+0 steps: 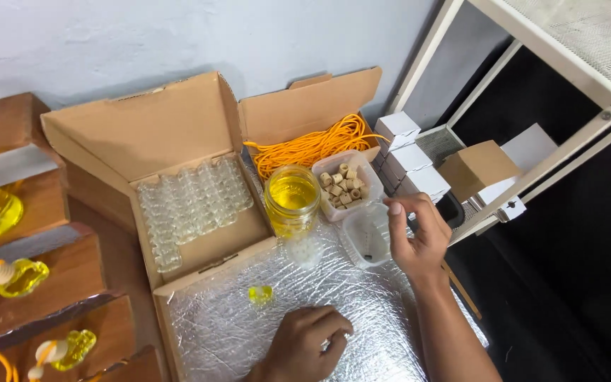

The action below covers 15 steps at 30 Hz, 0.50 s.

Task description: Assembling small perfume bottles by filling them with fragrance oil, attaching caps, and threading decorative cords through wooden beads.

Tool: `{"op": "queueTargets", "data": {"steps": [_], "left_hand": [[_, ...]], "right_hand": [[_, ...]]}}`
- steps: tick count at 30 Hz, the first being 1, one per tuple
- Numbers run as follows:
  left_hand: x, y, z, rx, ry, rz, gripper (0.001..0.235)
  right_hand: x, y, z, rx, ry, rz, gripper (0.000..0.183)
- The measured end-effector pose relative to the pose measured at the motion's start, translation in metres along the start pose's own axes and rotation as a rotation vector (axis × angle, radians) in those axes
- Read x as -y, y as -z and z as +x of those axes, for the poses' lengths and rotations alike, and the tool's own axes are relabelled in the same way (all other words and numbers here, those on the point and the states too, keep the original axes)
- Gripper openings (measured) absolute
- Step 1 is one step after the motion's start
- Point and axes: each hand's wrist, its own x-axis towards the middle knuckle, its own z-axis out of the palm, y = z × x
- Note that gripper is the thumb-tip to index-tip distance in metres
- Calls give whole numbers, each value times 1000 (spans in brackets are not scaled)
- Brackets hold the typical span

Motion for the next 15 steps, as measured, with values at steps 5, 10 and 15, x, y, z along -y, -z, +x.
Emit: {"op": "queueTargets", "data": {"steps": [5, 10, 15], "left_hand": [[11, 14, -6, 12, 159, -192, 21], [15, 16, -12, -20, 344, -268, 22], [17, 18, -7, -21, 419, -346, 16]], "right_hand": [[0, -10, 6, 39, -2, -48, 17], [-17, -9, 2, 94, -36, -183, 18], [-20, -9, 2, 86, -78, -224, 20]]}}
